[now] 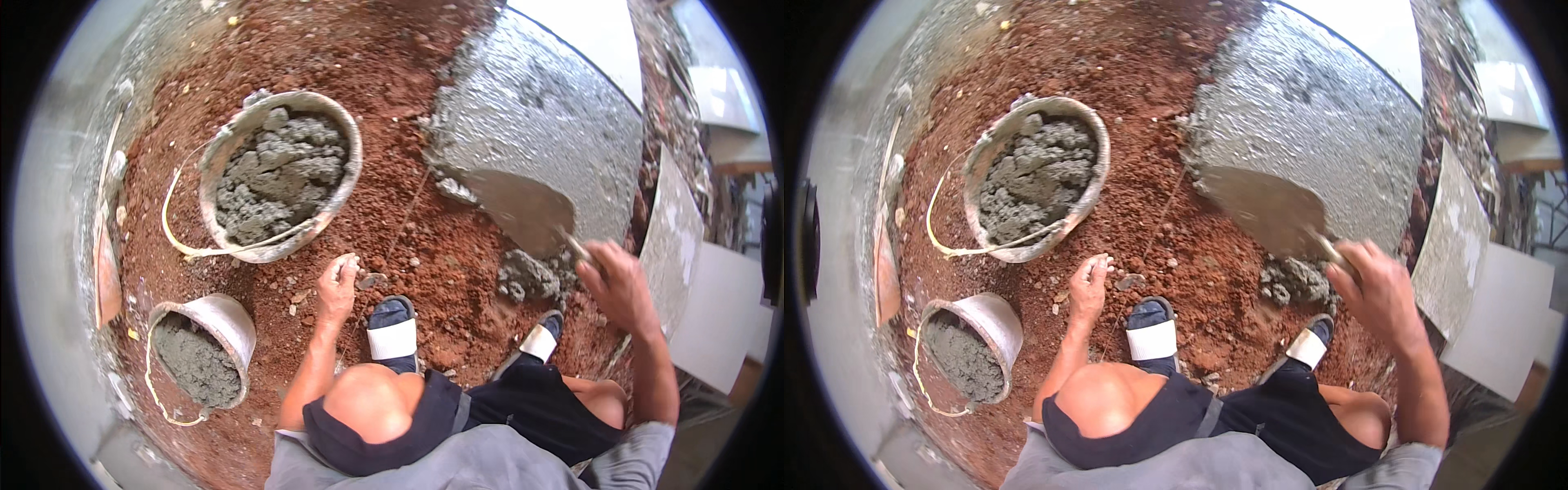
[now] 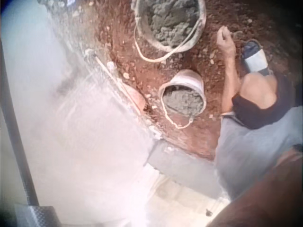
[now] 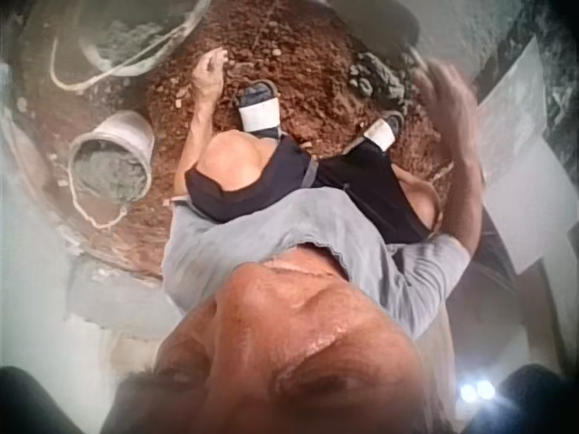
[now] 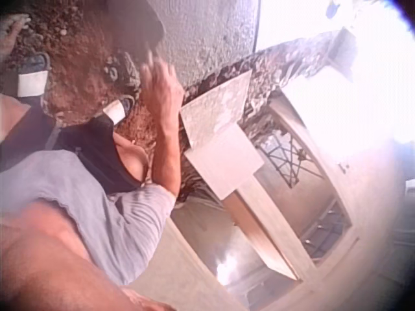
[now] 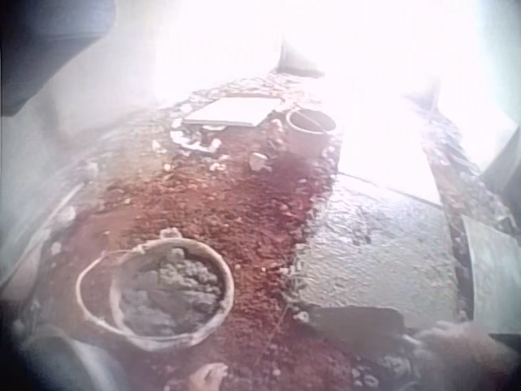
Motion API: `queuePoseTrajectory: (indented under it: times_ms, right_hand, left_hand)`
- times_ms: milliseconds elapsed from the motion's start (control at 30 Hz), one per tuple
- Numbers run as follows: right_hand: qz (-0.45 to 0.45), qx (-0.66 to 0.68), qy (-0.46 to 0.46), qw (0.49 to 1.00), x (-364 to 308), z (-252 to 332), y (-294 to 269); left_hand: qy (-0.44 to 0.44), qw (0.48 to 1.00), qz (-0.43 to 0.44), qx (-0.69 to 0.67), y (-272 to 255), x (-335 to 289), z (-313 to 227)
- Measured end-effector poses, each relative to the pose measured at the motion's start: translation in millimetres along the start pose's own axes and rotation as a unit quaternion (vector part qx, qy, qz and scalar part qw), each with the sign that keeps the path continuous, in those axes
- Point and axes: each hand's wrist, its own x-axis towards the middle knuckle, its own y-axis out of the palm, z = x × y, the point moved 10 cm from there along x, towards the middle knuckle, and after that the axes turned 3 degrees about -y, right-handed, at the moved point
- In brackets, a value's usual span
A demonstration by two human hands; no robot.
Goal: The person spreads cement on the floor using a trowel, places a large tile onto the cement, and taps it into place with a rubber mallet. The person repeats the process by adding more cement and positioning another tile.
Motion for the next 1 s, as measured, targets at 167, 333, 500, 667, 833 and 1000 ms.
queuePoseTrajectory:
  times_ms: [167, 333, 500, 667, 833, 1000]
  right_hand:
    - [0.060, -0.135, -0.174, 0.974, 146.2, 151.3, 1.7]
    - [0.146, -0.194, -0.130, 0.962, 225.5, 226.0, 46.8]
    - [0.242, -0.182, -0.168, 0.938, 240.1, 269.6, 110.6]
    - [0.253, -0.086, -0.128, 0.955, 227.6, 231.5, 98.6]
    - [0.234, 0.034, -0.090, 0.967, 207.5, 204.4, 102.9]
    - [0.179, 0.192, -0.096, 0.960, 177.8, 176.5, 105.3]
  left_hand:
    - [-0.015, 0.996, -0.012, -0.085, -4.2, -10.2, 9.3]
    - [-0.022, 0.986, -0.087, -0.143, -45.4, -28.7, 29.1]
    - [-0.023, 0.978, -0.123, -0.167, -60.9, -31.7, 35.7]
    - [-0.030, 0.983, -0.103, -0.147, -46.8, -30.3, 36.3]
    - [0.005, 0.993, -0.071, -0.094, -25.0, -8.1, 14.4]
    - [0.105, 0.994, -0.022, -0.016, 12.6, 32.0, -22.9]
